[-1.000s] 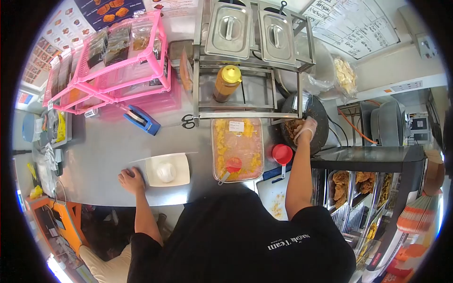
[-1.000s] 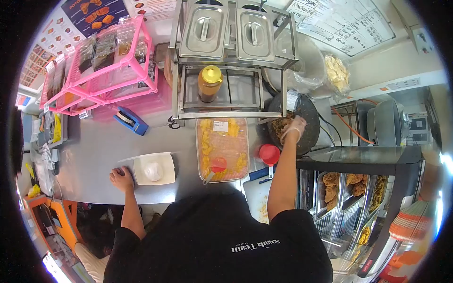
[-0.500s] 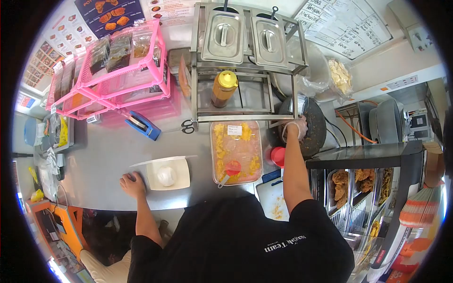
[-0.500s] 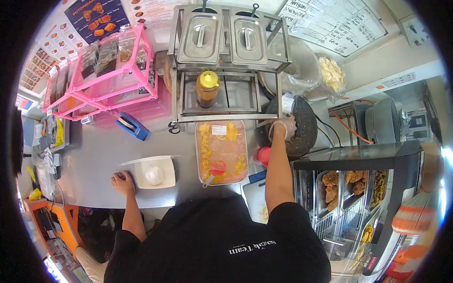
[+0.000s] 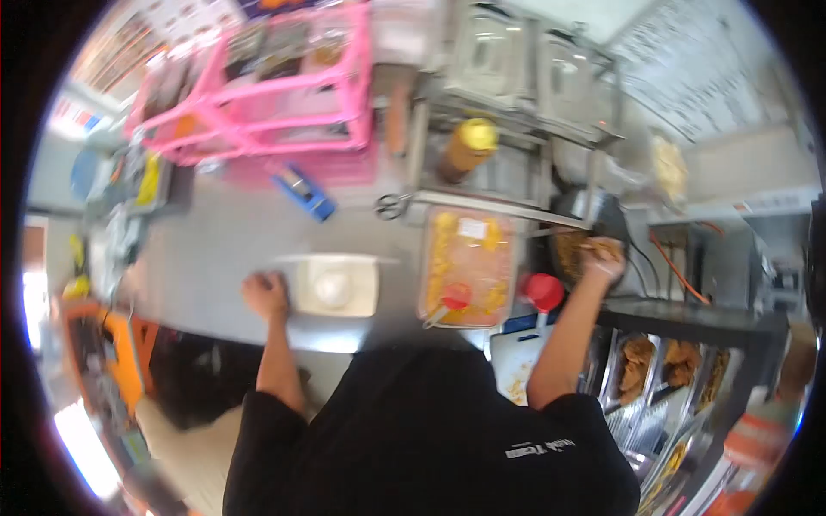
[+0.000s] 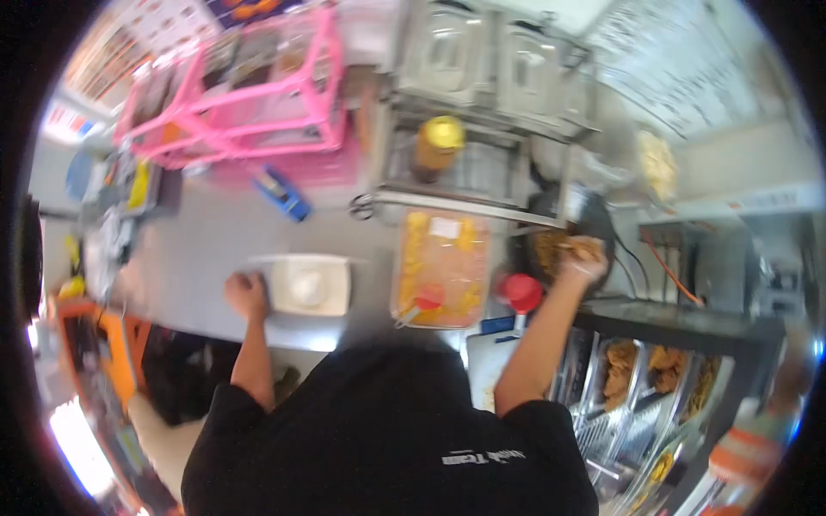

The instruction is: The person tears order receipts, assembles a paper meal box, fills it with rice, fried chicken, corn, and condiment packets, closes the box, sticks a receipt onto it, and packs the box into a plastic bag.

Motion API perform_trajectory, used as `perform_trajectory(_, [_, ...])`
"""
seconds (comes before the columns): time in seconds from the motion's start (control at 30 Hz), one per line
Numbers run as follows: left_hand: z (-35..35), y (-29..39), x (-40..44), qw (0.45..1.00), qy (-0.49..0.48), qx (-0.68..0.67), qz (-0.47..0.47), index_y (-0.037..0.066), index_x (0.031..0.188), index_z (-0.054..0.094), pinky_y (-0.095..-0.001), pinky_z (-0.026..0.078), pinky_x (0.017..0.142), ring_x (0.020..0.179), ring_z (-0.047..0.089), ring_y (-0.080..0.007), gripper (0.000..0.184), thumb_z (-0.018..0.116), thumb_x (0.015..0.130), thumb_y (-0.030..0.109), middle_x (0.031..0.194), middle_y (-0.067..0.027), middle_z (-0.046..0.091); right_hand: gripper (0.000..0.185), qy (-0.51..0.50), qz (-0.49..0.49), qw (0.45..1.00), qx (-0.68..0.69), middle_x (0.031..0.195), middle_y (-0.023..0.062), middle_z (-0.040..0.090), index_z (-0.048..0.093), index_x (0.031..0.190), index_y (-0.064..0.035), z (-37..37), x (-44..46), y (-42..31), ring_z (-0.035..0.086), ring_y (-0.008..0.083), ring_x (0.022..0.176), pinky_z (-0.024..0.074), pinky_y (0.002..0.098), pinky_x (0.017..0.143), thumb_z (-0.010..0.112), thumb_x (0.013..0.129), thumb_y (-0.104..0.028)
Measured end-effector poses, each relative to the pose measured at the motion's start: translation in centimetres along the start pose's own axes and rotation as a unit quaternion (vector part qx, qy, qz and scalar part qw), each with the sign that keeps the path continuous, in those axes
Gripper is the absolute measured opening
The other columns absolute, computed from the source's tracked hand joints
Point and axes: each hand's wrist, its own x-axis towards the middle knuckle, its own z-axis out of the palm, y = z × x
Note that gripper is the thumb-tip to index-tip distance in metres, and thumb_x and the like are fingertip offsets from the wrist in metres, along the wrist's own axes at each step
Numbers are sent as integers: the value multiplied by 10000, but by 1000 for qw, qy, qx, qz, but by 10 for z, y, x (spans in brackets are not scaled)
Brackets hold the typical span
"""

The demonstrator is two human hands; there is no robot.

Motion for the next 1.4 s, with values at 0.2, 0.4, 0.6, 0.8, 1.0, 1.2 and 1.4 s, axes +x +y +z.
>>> perform_trajectory(0.2, [4,-9,-4,998,69,2,1,78,864,596,-507,443,880,954,556,-367,291,700,861,350,932,-129,596,297,-239,213,947,39,1017,142,655,665,1180,-68,94,-160,-33,615,238,887,555,370,720,573,1008,-292])
perform_trajectory(0.4, [-4,-10,-5,996,60,-64,-12,83,908,634,-458,467,874,934,592,-298,228,743,877,282,946,-76,619,376,-178,430,884,-40,1031,131,675,580,1353,-137,145,-337,70,679,275,799,588,378,633,604,1006,-281])
perform_trajectory(0.6, [-30,3,-3,925,-64,-365,-81,62,1049,694,-344,518,755,773,608,-191,222,731,932,248,878,-78,624,273,-234,465,799,-303,960,96,669,581,1238,-194,132,-425,228,679,270,787,583,405,630,626,977,-258])
perform_trajectory(0.8, [-44,22,-19,928,-192,-315,55,97,1156,652,-402,554,772,921,666,-267,315,763,880,199,1040,-117,642,408,-360,-192,479,-777,1161,180,636,582,1313,-194,124,-452,317,664,339,1053,579,480,844,652,923,-288])
perform_trajectory(1.0, [-35,24,-18,932,-175,-261,179,135,1327,543,-458,553,798,914,657,-325,502,756,874,167,1098,-161,604,520,-357,-184,350,-846,1349,242,585,587,1428,-193,152,-476,308,649,386,1157,550,472,970,648,928,-323])
perform_trajectory(1.2, [-44,21,-1,884,-315,-318,137,99,1317,537,-498,551,874,1049,664,-357,479,728,892,208,1169,-177,615,442,-458,-238,511,-687,1356,214,625,637,1352,-135,104,-416,298,614,391,1220,526,487,1004,653,915,-195])
perform_trajectory(1.4, [-50,21,1,865,-381,-300,126,94,1407,447,-509,555,871,1070,660,-384,598,721,901,255,1226,-183,608,371,-531,-276,406,-691,1369,229,622,659,1288,-32,134,-438,284,592,426,1260,482,474,1084,638,937,-150])
